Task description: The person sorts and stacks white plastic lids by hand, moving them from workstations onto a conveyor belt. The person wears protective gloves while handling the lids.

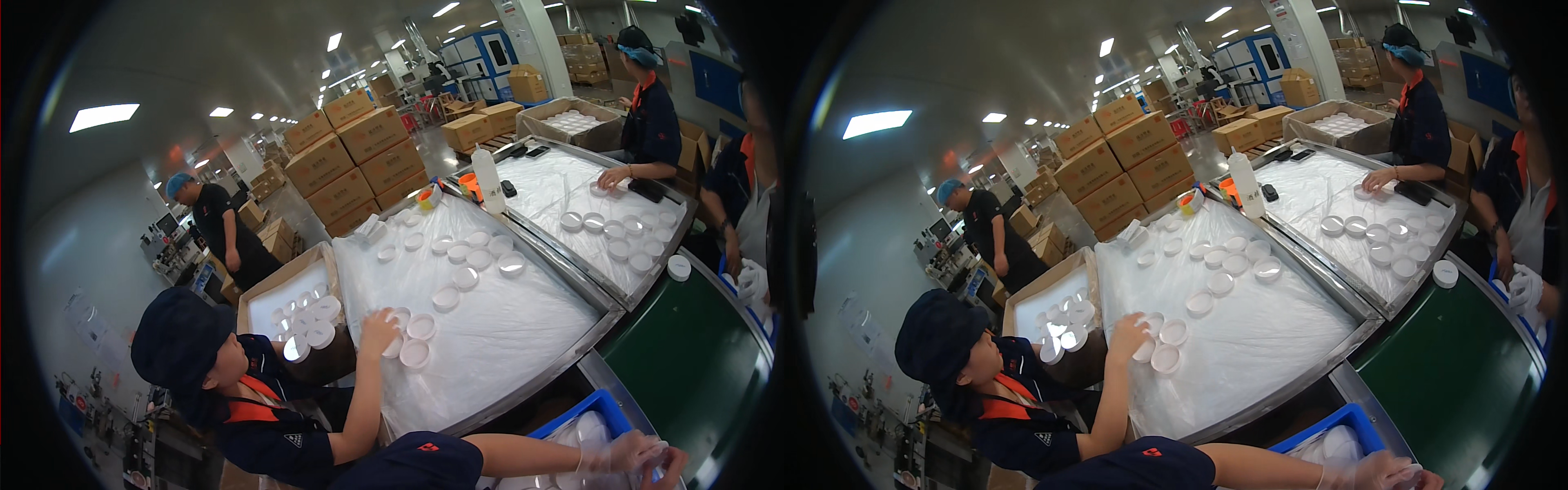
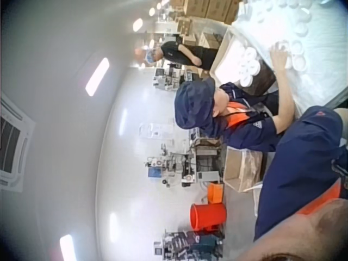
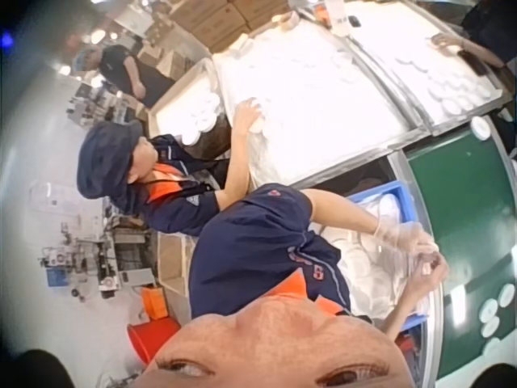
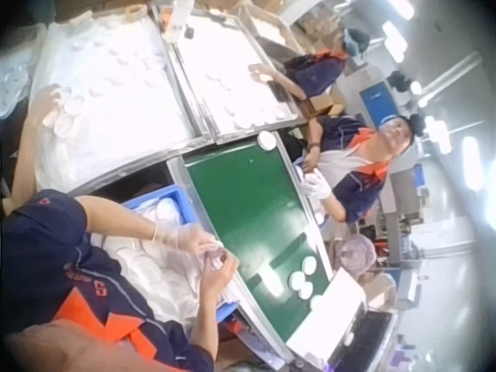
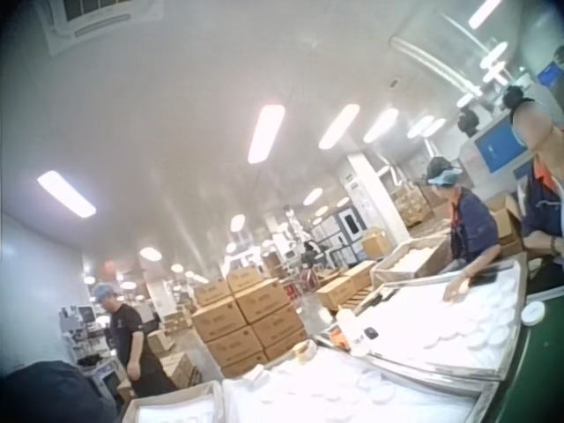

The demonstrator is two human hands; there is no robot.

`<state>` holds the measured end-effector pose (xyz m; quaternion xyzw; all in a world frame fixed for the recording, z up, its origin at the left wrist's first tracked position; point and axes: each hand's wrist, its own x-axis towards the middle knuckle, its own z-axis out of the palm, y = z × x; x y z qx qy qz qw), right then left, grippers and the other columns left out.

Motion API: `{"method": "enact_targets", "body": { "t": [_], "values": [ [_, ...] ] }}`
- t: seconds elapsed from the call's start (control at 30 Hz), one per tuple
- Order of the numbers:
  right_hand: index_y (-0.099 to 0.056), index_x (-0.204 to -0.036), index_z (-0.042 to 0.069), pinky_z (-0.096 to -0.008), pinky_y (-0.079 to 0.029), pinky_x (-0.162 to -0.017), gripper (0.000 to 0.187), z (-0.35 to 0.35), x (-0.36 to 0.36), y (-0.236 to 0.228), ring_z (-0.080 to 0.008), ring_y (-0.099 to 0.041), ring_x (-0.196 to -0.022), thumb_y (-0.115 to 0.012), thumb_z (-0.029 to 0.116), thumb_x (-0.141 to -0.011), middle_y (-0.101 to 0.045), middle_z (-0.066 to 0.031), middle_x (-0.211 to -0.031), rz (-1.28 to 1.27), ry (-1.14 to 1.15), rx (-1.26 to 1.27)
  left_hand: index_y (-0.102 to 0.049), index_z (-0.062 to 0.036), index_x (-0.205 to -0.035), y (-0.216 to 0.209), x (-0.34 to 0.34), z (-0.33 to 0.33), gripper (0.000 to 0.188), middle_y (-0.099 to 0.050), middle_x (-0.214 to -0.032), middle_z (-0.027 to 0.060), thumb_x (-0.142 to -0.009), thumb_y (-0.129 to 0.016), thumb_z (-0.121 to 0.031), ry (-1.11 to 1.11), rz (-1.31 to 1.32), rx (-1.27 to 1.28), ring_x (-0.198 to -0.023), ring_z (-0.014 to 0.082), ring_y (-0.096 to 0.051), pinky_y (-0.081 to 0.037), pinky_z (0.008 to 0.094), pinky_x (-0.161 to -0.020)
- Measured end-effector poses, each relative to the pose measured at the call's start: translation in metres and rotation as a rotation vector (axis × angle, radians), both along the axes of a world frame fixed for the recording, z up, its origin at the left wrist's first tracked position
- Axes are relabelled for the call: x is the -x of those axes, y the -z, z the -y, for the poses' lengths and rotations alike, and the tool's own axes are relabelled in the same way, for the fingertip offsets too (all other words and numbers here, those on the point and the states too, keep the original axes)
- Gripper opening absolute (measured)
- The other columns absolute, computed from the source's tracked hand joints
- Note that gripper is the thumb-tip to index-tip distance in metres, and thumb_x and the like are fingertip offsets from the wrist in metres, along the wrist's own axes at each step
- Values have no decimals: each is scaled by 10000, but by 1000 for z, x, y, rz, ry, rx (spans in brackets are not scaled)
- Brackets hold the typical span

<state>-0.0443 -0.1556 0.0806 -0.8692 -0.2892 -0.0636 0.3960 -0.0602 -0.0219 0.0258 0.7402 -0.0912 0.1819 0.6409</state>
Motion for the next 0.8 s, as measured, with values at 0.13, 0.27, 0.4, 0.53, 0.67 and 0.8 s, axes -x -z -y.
{"method": "enact_targets", "body": {
  "t": [0.13, 0.27, 0.4, 0.53, 0.67, 0.8],
  "values": [
    [-570, -921, 7, -377, -434, -784, 213, 0, 6, -3, -299, -512, -906, -639, 98, -742, -528, -163, -987, -151, 129, 55, -522, -23, -839, 0, 6, -3, 219, -567, -719, 179, -879, -418, -211, 70, -46, -127, -617, 359, -558, -429, 404, -530],
    [-515, -1002, 8, -326, -413, -642, 451, 4, 5, 42, -225, -489, -677, -631, 7, -566, -513, -119, -809, -143, 145, -153, -571, -71, -1053, 29, 2, 2, 287, -598, -878, 107, -777, -522, -134, 7, 117, -402, -673, 261, -614, -496, 327, -543],
    [-497, -875, 15, -371, -415, -672, 483, -9, -19, 28, -315, -494, -779, -767, 99, -485, -495, -142, -845, -2, -3, -9, -575, -76, -982, 35, 3, -19, 195, -586, -800, 91, -801, -507, -100, 21, 106, -479, -574, 248, -570, -437, 345, -465],
    [-501, -728, 43, -366, -389, -583, 264, 2, -24, 25, -292, -467, -668, -717, 142, -615, -462, -108, -724, -76, -58, -40, -592, -83, -864, 8, 1, -16, 134, -579, -670, 132, -846, -465, -118, -3, -70, -366, -496, 264, -554, -405, 360, -440],
    [-610, -766, 40, -334, -425, -597, 133, 47, -40, 12, -239, -537, -638, -645, 165, -746, -566, -113, -700, -499, -580, 5, -592, -68, -807, 5, -3, -24, 220, -571, -622, 140, -867, -442, -217, 118, -3, -615, -529, 292, -557, -403, 364, -476],
    [-611, -761, 25, -277, -436, -628, 156, 109, -115, 9, -145, -546, -672, -592, 177, -791, -597, -89, -708, -493, -153, -340, -590, -78, -814, -13, 11, -18, 246, -565, -636, 124, -838, -482, -298, 252, -349, -741, -566, 299, -559, -431, 367, -497]
  ]
}}
